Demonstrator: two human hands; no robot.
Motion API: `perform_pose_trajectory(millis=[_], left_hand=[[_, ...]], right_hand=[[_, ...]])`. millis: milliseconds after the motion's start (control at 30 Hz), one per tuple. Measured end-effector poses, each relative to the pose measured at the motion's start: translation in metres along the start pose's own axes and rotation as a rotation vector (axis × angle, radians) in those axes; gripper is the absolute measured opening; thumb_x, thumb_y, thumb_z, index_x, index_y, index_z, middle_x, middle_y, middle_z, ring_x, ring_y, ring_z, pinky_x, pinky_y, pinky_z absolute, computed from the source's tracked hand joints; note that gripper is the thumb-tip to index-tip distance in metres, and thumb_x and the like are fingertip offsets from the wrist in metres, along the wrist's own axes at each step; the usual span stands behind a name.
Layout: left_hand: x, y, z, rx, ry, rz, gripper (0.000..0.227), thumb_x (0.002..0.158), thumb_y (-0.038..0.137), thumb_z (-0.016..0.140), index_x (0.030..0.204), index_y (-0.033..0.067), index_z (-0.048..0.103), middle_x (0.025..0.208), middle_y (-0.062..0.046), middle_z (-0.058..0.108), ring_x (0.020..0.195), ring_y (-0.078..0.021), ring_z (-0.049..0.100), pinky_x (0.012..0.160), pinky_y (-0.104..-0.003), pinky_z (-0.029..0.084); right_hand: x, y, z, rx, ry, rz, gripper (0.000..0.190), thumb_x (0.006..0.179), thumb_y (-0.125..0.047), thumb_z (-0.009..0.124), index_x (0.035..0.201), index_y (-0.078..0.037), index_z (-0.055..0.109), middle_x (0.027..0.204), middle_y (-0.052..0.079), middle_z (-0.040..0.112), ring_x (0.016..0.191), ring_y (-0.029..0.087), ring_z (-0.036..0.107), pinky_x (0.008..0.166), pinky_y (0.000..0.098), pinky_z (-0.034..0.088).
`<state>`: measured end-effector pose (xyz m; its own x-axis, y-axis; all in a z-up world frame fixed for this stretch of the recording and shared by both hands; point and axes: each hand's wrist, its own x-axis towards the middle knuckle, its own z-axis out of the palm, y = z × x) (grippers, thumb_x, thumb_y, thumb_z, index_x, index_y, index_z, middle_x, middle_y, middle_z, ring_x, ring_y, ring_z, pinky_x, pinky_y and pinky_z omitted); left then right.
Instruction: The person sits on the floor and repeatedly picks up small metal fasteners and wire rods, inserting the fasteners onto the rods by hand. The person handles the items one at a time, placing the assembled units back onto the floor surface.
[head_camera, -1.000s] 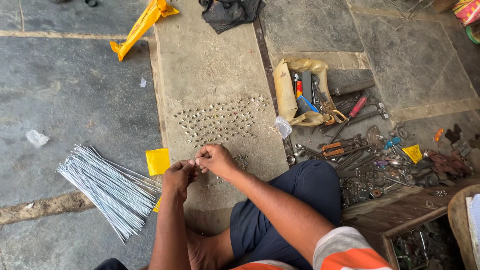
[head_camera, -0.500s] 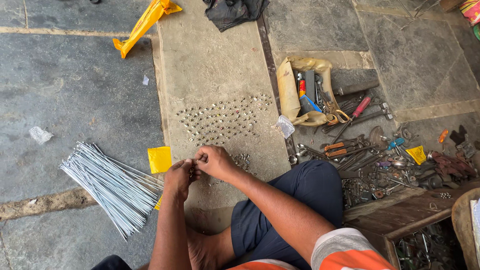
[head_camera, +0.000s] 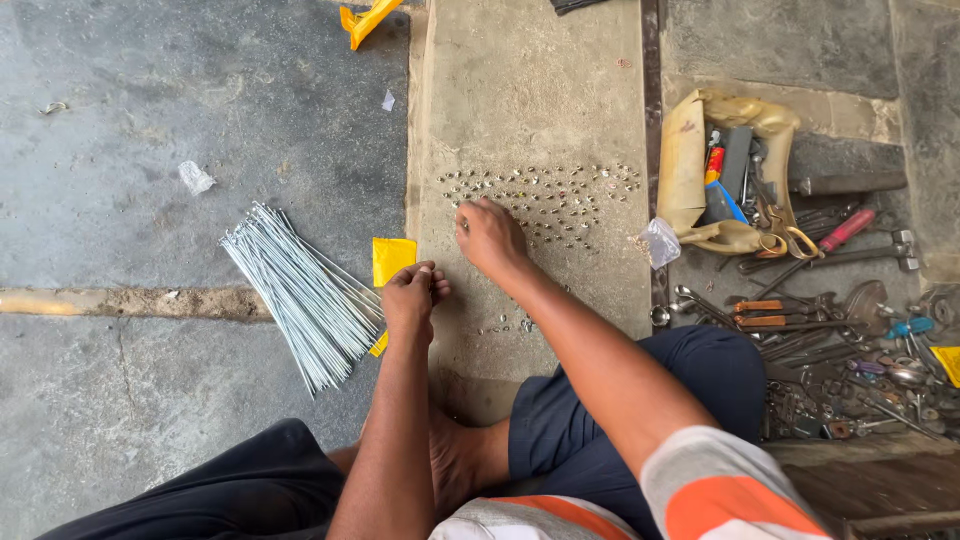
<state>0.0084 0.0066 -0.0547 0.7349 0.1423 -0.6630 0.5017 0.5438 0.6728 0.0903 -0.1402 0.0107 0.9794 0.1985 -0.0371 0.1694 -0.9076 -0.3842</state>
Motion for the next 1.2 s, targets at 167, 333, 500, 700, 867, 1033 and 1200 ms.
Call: perform_pose_trajectory(millis=[167, 333, 500, 700, 867, 1033, 1200], left_hand=[[0.001, 0.004, -0.004, 0.012, 0.08, 0.018, 0.019, 0.099, 0.005, 0.054, 0.104, -0.0049, 0.069, 0.08, -0.009, 0.067, 0.063, -0.0174, 0.065, 0.058, -0.03, 0.057], [0.001, 0.008, -0.002, 0.013, 0.057, 0.032, 0.018, 0.096, 0.003, 0.054, 0.106, -0.0036, 0.068, 0.08, -0.011, 0.067, 0.061, -0.019, 0.064, 0.056, -0.031, 0.055], [-0.008, 0.012, 0.002, -0.07, 0.042, 0.07, 0.013, 0.095, -0.001, 0.061, 0.107, -0.005, 0.062, 0.085, -0.012, 0.07, 0.067, -0.0205, 0.069, 0.061, -0.031, 0.06], [-0.007, 0.01, 0.002, -0.083, 0.025, 0.01, 0.012, 0.092, 0.003, 0.066, 0.101, -0.004, 0.062, 0.083, -0.01, 0.072, 0.067, -0.02, 0.07, 0.062, -0.031, 0.061], [0.008, -0.007, -0.017, 0.066, -0.011, 0.0, 0.016, 0.09, 0.019, 0.077, 0.09, 0.0044, 0.07, 0.07, -0.003, 0.063, 0.059, -0.0152, 0.061, 0.055, -0.028, 0.052], [0.008, -0.004, -0.014, 0.054, -0.203, -0.028, 0.023, 0.098, 0.017, 0.076, 0.09, 0.0019, 0.062, 0.073, -0.003, 0.06, 0.06, -0.0145, 0.055, 0.055, -0.028, 0.047], [-0.007, 0.006, -0.006, 0.212, -0.119, -0.127, 0.014, 0.095, 0.016, 0.068, 0.096, 0.0025, 0.068, 0.078, -0.007, 0.068, 0.062, -0.0167, 0.062, 0.058, -0.03, 0.053]], right_hand=[[0.031, -0.021, 0.004, -0.083, -0.038, -0.014, 0.015, 0.087, -0.014, 0.074, 0.099, -0.009, 0.068, 0.096, 0.013, 0.066, 0.089, 0.031, 0.068, 0.071, 0.0447, 0.055], [0.021, -0.014, 0.001, 0.079, -0.032, -0.029, 0.023, 0.092, -0.015, 0.068, 0.114, -0.012, 0.065, 0.104, 0.009, 0.067, 0.094, 0.029, 0.069, 0.08, 0.0424, 0.059], [-0.044, 0.018, -0.009, 0.017, -0.23, -0.278, 0.017, 0.087, -0.013, 0.075, 0.103, -0.01, 0.07, 0.1, 0.012, 0.066, 0.095, 0.033, 0.066, 0.081, 0.047, 0.055], [-0.114, 0.035, -0.002, -0.035, -0.397, -0.608, 0.025, 0.079, -0.017, 0.071, 0.102, -0.009, 0.07, 0.096, 0.01, 0.064, 0.095, 0.029, 0.062, 0.079, 0.0413, 0.055], [-0.123, 0.036, 0.012, -0.107, -0.254, -0.755, 0.011, 0.085, -0.023, 0.067, 0.078, -0.015, 0.066, 0.087, 0.006, 0.06, 0.089, 0.029, 0.059, 0.075, 0.0442, 0.051], [-0.123, 0.017, -0.007, -0.062, -0.244, -0.685, 0.007, 0.083, -0.014, 0.068, 0.088, -0.009, 0.066, 0.088, 0.008, 0.06, 0.089, 0.027, 0.06, 0.081, 0.0421, 0.054], [-0.09, -0.002, -0.017, 0.346, -0.061, -0.114, 0.014, 0.092, -0.009, 0.066, 0.104, -0.006, 0.072, 0.097, 0.01, 0.072, 0.089, 0.023, 0.071, 0.08, 0.0367, 0.058]])
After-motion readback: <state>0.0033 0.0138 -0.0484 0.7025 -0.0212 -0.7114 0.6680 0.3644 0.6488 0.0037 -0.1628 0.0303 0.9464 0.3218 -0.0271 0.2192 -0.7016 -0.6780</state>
